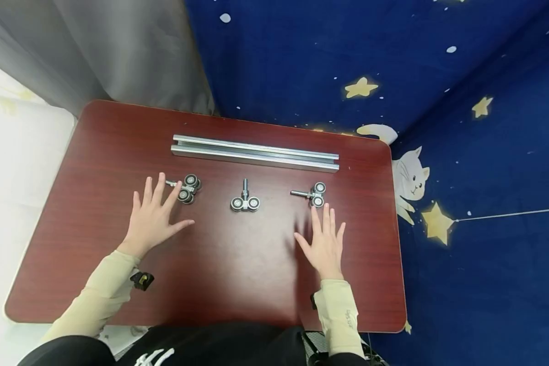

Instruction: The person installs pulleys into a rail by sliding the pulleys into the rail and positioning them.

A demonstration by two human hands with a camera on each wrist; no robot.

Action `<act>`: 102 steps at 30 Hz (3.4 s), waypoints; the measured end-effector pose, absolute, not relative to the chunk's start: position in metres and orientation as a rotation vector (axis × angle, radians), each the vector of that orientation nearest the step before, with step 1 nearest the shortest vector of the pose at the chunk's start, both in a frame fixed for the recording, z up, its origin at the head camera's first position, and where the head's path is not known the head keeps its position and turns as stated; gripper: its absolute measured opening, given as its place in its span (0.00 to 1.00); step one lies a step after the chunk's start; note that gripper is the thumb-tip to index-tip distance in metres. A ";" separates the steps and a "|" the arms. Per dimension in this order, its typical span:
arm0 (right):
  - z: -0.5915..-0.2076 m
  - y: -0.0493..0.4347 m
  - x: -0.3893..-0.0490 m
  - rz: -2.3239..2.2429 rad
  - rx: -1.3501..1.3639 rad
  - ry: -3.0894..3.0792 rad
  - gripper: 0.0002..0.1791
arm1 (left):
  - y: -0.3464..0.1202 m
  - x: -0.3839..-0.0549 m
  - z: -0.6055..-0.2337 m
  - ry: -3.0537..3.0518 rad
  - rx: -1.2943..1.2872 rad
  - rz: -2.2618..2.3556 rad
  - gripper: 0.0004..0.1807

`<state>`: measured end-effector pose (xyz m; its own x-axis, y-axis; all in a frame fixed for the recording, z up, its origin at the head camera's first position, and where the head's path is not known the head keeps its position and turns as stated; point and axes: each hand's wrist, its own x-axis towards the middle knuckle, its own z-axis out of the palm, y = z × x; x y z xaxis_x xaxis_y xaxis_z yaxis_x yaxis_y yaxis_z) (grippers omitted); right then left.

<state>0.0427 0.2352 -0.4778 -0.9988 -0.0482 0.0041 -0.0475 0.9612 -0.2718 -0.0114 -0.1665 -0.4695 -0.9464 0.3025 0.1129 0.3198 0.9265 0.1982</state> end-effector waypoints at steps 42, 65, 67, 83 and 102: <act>-0.523 0.242 -0.049 -0.486 -0.430 3.000 0.22 | -0.158 -0.144 -0.494 -3.291 -0.382 -0.405 0.42; -0.539 0.236 -0.069 -0.232 -0.612 2.950 0.18 | -0.160 -0.177 -0.510 -3.333 -0.424 -0.269 0.36; -0.540 0.236 -0.071 -0.225 -0.627 2.953 0.18 | -0.160 -0.181 -0.509 -3.340 -0.430 -0.261 0.35; -0.541 0.237 -0.091 -0.174 -0.738 2.980 0.18 | -0.158 -0.202 -0.506 -3.387 -0.475 -0.243 0.29; -0.529 0.239 -0.099 -0.309 -0.730 2.882 0.12 | -0.166 -0.213 -0.511 -3.289 -0.639 -0.250 0.24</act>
<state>-0.0991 0.2392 -0.5291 -0.8700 -0.4836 -0.0961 -0.4522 0.8603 -0.2354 -0.2128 -0.1657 -0.5109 -0.9048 0.3840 -0.1841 0.3517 0.9176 0.1853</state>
